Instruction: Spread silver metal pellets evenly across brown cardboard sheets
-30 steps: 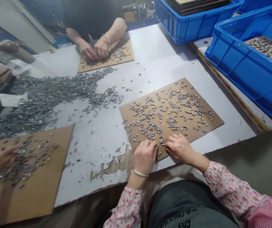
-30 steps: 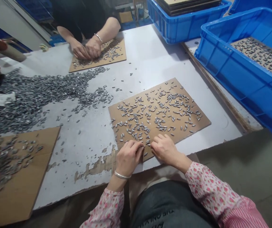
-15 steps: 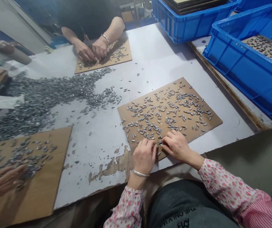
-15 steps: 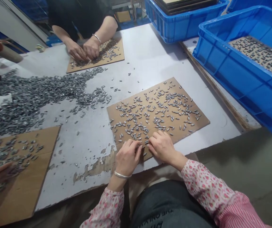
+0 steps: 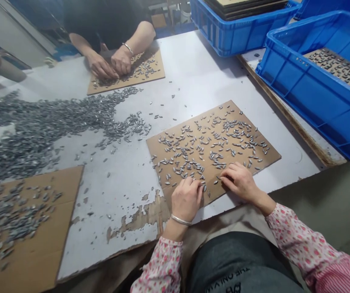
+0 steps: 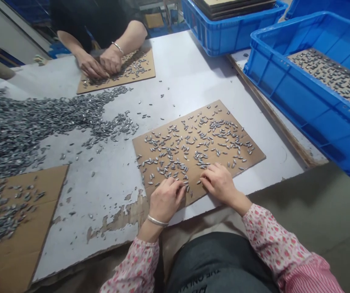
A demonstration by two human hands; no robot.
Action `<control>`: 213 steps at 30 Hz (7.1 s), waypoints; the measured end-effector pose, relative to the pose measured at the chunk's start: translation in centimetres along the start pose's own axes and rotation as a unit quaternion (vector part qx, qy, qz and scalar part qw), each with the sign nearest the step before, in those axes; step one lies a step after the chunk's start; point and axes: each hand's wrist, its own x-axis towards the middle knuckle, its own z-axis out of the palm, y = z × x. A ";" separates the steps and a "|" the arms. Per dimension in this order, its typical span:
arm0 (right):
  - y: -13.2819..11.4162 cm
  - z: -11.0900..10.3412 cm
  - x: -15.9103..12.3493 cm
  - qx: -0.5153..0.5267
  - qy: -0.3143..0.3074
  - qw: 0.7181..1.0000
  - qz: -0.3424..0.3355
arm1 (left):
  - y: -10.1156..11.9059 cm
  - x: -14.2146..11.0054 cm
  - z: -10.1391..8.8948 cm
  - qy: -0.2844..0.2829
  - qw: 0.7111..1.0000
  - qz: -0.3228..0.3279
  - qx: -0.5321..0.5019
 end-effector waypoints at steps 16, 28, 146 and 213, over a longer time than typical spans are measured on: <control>-1.2 1.1 0.3 -0.096 -0.106 0.987 -0.073 | 1.4 -0.6 -0.8 0.010 0.997 0.044 0.060; -0.4 0.8 0.2 -0.064 -0.055 0.996 0.016 | -0.1 -0.4 -1.1 -0.010 0.999 -0.020 -0.039; 2.7 -0.4 2.3 -0.082 -0.045 0.995 -0.026 | 3.8 7.0 -0.7 -0.015 0.998 0.051 0.042; 4.7 -1.9 -0.4 -0.073 -0.072 0.994 -0.030 | 3.1 7.9 0.6 -0.006 0.991 0.132 0.033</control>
